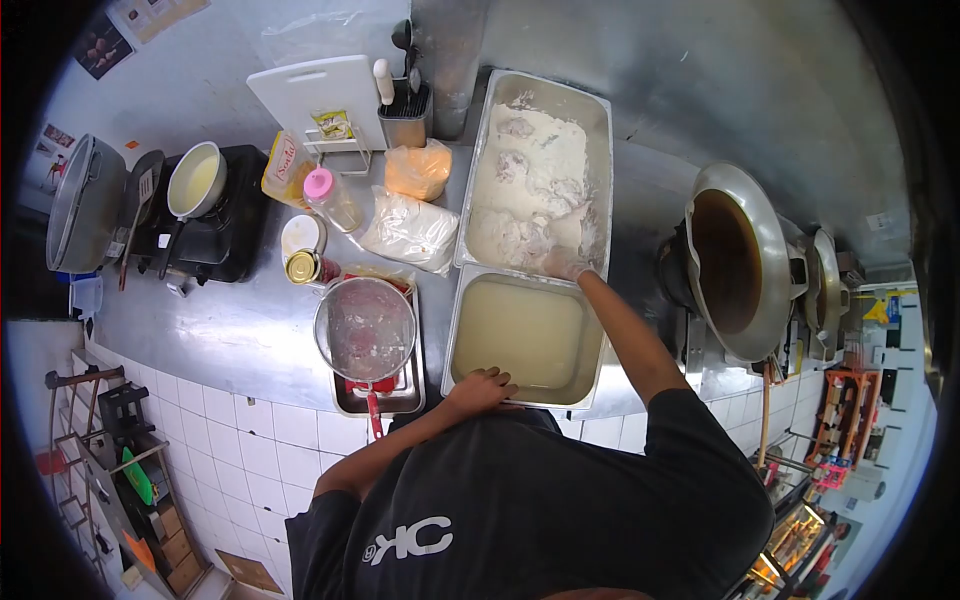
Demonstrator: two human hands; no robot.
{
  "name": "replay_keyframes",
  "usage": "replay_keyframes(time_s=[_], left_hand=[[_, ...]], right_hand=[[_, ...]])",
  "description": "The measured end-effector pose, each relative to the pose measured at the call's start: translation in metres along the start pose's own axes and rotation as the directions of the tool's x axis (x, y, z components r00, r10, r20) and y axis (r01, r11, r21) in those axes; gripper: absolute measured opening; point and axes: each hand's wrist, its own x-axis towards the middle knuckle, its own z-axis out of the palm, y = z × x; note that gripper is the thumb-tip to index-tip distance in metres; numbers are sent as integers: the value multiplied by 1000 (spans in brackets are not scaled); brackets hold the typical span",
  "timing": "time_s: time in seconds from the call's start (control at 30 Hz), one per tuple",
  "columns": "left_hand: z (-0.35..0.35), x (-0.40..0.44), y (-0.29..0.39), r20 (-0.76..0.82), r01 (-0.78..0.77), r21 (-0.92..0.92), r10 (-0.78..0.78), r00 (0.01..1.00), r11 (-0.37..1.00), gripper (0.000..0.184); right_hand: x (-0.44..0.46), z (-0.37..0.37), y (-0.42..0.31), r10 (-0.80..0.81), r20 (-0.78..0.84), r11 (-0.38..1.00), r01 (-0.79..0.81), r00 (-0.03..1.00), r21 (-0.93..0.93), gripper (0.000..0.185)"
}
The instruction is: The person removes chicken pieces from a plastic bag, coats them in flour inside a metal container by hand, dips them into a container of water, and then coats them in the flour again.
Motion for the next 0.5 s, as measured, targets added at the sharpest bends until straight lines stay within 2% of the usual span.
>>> replay_keyframes(time_s=[0.07,0.13,0.23,0.33,0.4,0.43,0.47,0.5], left_hand=[[-1,1,-2,-18,-15,5,15,1000,1000,46],[-2,1,-1,45,-1,-15,2,999,1000,44],[-3,1,0,58,8,-12,-7,998,1000,44],[-4,1,0,81,16,-17,-15,997,1000,44],[-6,1,1,68,18,-16,-17,998,1000,44],[-7,2,1,55,16,-19,-15,998,1000,44],[-8,2,0,56,18,-12,-17,998,1000,44],[-7,3,0,60,22,-24,-20,998,999,44]], right_hand=[[6,-1,-4,-22,-56,994,28,998,103,56],[14,-4,-8,-27,-170,969,68,985,237,54],[30,-14,-16,-31,-375,886,199,927,418,51],[52,-41,-17,-86,-524,841,344,847,418,48],[71,-66,-19,-187,-583,863,416,790,287,46],[81,-77,-21,-264,-591,888,432,762,160,45],[90,-87,-23,-365,-502,924,370,784,-95,44],[95,-97,-23,-386,-183,755,196,904,-626,51]])
